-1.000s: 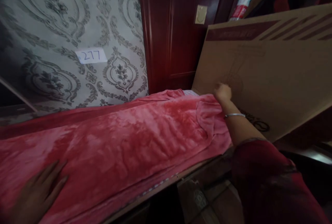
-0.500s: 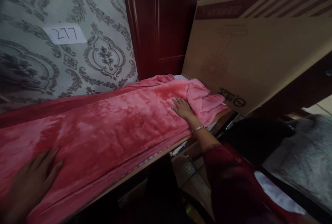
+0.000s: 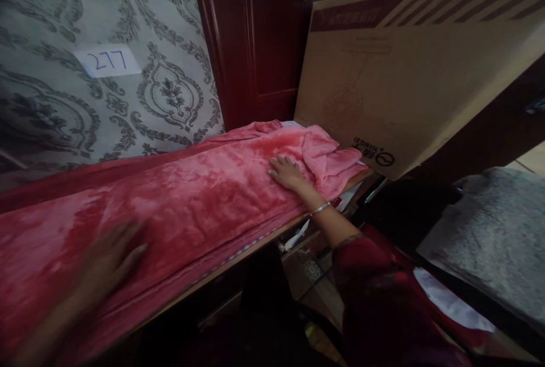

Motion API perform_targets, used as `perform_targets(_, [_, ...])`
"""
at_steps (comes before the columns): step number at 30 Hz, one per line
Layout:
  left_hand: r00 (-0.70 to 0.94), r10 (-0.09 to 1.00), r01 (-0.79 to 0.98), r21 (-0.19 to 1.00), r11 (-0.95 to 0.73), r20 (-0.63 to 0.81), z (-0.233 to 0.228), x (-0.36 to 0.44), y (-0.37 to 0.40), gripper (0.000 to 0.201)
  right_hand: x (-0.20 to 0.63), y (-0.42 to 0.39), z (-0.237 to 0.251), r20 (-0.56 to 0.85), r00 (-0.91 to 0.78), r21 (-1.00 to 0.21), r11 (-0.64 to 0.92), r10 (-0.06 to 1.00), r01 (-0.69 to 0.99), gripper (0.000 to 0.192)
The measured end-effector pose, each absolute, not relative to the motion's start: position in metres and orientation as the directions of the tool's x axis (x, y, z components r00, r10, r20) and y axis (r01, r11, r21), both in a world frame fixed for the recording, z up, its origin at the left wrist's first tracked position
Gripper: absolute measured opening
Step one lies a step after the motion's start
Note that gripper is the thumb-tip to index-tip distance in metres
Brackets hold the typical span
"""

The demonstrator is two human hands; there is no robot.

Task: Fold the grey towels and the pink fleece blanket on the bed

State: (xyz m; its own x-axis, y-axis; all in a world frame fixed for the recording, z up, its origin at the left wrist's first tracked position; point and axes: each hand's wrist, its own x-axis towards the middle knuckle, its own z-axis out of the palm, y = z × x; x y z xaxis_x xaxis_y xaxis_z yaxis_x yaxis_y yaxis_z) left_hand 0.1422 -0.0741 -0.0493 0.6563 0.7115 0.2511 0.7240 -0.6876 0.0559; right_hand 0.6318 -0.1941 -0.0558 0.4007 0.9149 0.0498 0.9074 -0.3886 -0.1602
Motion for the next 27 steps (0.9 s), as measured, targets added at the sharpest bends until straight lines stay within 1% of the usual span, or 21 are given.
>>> perform_targets(1, [0.696,0.686,0.691,0.06,-0.72,0.212,-0.044,0.163,-0.084,0.054,0.623,-0.195,-0.056,0.061,0.356,-0.163,-0.343,0.932,0.925,0.061])
perform_targets(3, [0.803,0.581,0.578,0.066,-0.813,0.131,-0.04,0.203,-0.103,0.055,0.608,-0.198,-0.059,0.065,0.272,-0.16,-0.259,0.96,0.952,0.06])
perform_targets(5, [0.85,0.514,0.51,0.066,-0.858,0.115,-0.045,0.233,-0.118,0.056,0.6,-0.203,-0.067,0.06,0.25,-0.146,-0.239,0.966,0.96,0.06])
perform_targets(6, [0.86,0.499,0.495,0.061,-0.867,0.11,-0.051,0.243,-0.123,0.057,0.599,-0.205,-0.071,0.064,0.257,-0.139,-0.247,0.964,0.959,0.06])
perform_targets(9, [0.858,0.5,0.5,0.032,-0.865,0.115,-0.071,0.254,-0.131,0.056,0.603,-0.21,-0.082,0.103,0.285,-0.127,-0.271,0.953,0.954,0.06])
perform_targets(12, [0.855,0.503,0.504,0.024,-0.863,0.128,-0.081,0.249,-0.132,0.055,0.608,-0.211,-0.087,0.122,0.284,-0.121,-0.27,0.951,0.955,0.06])
perform_targets(16, [0.856,0.505,0.503,0.043,-0.863,0.116,-0.075,0.246,-0.135,0.056,0.607,-0.21,-0.089,0.144,0.291,-0.125,-0.274,0.946,0.953,0.059])
perform_targets(22, [0.855,0.518,0.513,0.085,-0.854,0.042,-0.067,0.241,-0.147,0.057,0.608,-0.21,-0.099,0.174,0.296,-0.104,-0.282,0.939,0.954,0.057])
perform_targets(27, [0.869,0.487,0.475,0.131,-0.87,0.087,-0.072,0.225,-0.159,0.059,0.613,-0.208,-0.11,0.247,0.276,-0.091,-0.261,0.929,0.961,0.055])
